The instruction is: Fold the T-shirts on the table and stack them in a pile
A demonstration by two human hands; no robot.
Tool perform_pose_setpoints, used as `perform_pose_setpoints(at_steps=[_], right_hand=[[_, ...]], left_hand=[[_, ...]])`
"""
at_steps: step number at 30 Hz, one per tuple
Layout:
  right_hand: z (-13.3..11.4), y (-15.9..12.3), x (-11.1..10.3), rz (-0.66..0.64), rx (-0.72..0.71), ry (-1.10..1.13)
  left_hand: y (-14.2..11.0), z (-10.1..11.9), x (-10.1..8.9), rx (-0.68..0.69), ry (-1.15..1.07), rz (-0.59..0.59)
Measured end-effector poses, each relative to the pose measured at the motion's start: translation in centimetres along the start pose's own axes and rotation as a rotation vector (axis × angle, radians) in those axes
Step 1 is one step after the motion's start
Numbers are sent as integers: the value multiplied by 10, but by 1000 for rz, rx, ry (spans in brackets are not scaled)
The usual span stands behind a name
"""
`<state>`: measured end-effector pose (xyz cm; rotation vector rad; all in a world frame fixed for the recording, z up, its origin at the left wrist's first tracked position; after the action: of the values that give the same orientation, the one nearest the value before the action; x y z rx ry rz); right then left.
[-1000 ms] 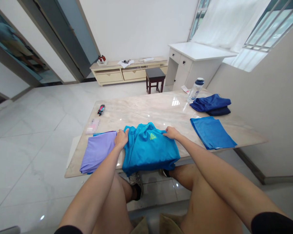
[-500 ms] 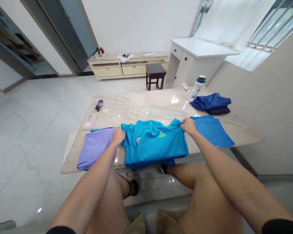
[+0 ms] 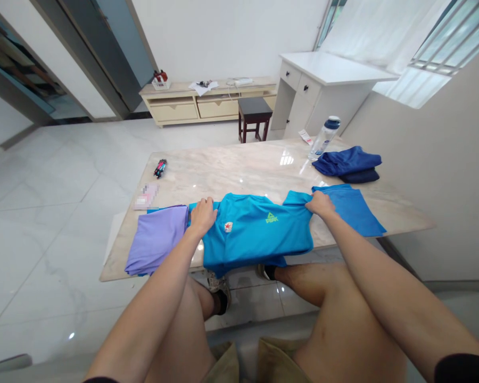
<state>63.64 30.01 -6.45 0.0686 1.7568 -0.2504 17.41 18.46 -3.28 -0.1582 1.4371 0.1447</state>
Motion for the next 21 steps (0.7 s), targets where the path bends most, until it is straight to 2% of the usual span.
perform_pose_setpoints(at_steps=[3,4,6,8,11,13,16,21], right_hand=[[27,-2,-17,81,136,-89],[29,-3,-20,90,128,-104],[25,-6,-23,103,58,-136],[10,-9,-22,111,-80,-163],[-19,-16,-8,54,-312,-159],[-33,-20,6,-40,-400,-123],[-41,-22,24,-149,-413,-52],[-46,-23,34,-177,-395,-22]], left_hand=[[1,14,15,31,3,-75],[1,14,20,23,-2,-101],[3,9,28,-10,-19,-142],[5,1,33,-43,-33,-153],[11,-12,35,-77,-47,-130],[14,-21,37,-112,-89,-125],[15,-33,42,-161,-180,-152],[14,-39,42,-115,-128,-194]])
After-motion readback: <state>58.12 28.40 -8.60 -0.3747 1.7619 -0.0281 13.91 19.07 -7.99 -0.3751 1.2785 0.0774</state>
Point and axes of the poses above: each hand's wrist, its own y-axis towards the middle knuckle, its own x-axis out of the palm, z = x × y, the point moved 10 cm from there along y, towards the middle knuckle, and after that the axes turned 7 degrees about z, right-handed, at the moved point
